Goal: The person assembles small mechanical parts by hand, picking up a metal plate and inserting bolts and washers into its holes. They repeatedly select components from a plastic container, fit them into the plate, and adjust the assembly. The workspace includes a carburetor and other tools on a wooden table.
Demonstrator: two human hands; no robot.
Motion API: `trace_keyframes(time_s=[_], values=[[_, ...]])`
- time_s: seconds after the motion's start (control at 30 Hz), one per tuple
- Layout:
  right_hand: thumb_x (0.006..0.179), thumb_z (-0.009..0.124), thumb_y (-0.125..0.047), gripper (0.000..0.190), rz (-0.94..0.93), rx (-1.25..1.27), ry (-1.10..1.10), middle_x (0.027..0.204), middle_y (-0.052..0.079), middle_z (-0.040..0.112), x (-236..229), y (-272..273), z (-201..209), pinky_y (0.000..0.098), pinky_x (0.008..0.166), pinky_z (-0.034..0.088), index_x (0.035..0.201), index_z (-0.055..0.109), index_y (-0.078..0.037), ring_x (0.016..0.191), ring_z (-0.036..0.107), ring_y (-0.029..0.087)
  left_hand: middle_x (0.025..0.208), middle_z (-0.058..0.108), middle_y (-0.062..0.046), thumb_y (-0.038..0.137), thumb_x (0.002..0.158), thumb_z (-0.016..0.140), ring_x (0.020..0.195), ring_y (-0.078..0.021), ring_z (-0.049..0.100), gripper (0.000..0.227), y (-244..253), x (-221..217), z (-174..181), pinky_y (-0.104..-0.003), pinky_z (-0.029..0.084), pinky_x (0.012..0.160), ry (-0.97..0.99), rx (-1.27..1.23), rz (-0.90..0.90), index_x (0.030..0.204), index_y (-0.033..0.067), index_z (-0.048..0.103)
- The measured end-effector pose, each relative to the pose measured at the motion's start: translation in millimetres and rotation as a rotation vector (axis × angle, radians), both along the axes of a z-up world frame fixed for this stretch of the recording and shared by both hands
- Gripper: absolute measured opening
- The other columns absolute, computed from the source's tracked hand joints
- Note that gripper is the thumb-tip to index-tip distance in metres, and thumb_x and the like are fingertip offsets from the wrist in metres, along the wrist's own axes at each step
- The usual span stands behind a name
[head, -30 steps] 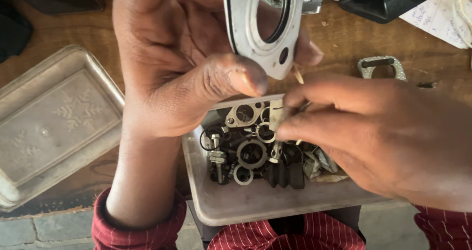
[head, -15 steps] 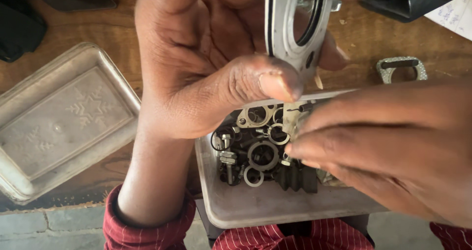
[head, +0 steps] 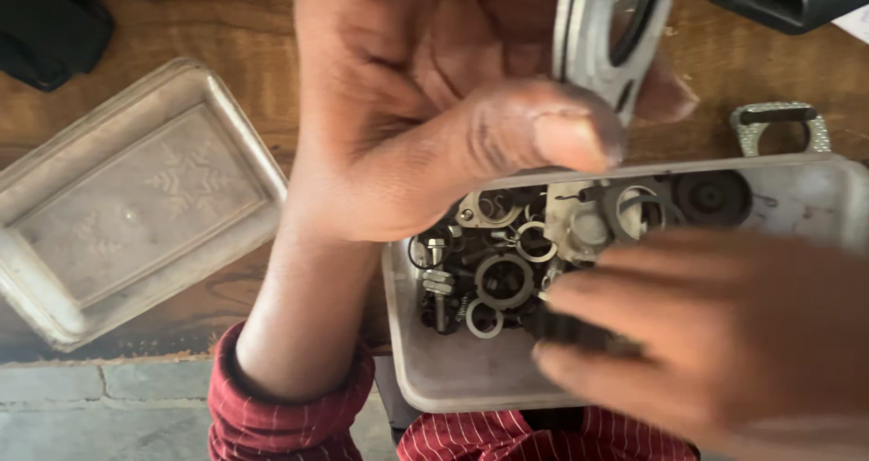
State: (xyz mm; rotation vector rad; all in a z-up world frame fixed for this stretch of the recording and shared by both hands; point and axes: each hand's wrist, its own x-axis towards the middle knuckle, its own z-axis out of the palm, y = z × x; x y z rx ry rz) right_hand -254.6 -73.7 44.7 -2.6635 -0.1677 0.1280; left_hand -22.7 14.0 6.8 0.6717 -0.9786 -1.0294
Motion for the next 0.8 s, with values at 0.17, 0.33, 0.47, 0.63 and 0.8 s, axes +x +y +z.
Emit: trace_keyframes(time_s=[0.17, 0.33, 0.47, 0.63, 0.8], values=[[0.089, 0.056, -0.042, 0.03, 0.172, -0.023, 0.281, 0.139, 0.014, 0.055, -44.9, 6.4, -43.5, 0.0429, 0.092, 0.048, 0.112, 0.068, -0.027, 0.116, 0.058, 0.024, 0.139, 0.054, -0.027, -0.001, 0.092, 0.087, 0.104, -0.0351, 0.076, 0.087, -2.5, -4.5, 0.7, -0.046, 0.066, 0.087, -0.023, 0.01, 0.009, 0.15, 0.0006, 0.021], [0.084, 0.059, -0.032, 0.035, 0.202, -0.021, 0.412, 0.118, 0.006, 0.061, -19.9, 4.1, -26.8, 0.0419, 0.083, 0.052, 0.117, 0.069, -0.023, 0.104, 0.063, 0.022, 0.141, 0.052, -0.028, -0.002, 0.091, 0.087, 0.103, -0.0349, 0.076, 0.09, -1.2, -6.4, 0.2, -0.046, 0.066, 0.085, -0.03, 0.019, 0.015, 0.151, 0.0003, 0.019], [0.087, 0.062, -0.026, 0.041, 0.226, -0.065, 0.352, 0.102, 0.007, 0.064, 0.0, -5.7, -11.6, 0.0406, 0.073, 0.056, 0.124, 0.069, -0.011, 0.09, 0.067, 0.023, 0.142, 0.051, -0.028, -0.002, 0.091, 0.087, 0.103, -0.0347, 0.076, 0.093, 5.7, -2.7, -1.9, -0.046, 0.067, 0.085, -0.004, 0.035, 0.029, 0.151, 0.0, 0.017], [0.088, 0.062, -0.024, 0.032, 0.011, -0.052, -0.082, 0.1, 0.011, 0.066, 6.5, -17.2, 11.4, 0.0369, 0.069, 0.055, 0.111, 0.068, -0.004, 0.087, 0.068, 0.023, 0.144, 0.049, -0.029, -0.003, 0.09, 0.087, 0.102, -0.0345, 0.076, 0.095, 10.8, 0.9, -2.5, -0.046, 0.067, 0.083, 0.046, 0.026, 0.03, 0.151, -0.0003, 0.014], [0.078, 0.066, -0.025, 0.035, 0.052, -0.027, 0.06, 0.089, 0.006, 0.064, 5.8, -13.1, 15.0, 0.04, 0.062, 0.053, 0.108, 0.07, -0.008, 0.081, 0.067, 0.022, 0.146, 0.048, -0.029, -0.003, 0.089, 0.087, 0.101, -0.0344, 0.076, 0.098, 6.9, 5.5, -1.6, -0.046, 0.068, 0.082, 0.092, -0.004, 0.034, 0.152, -0.0007, 0.012]])
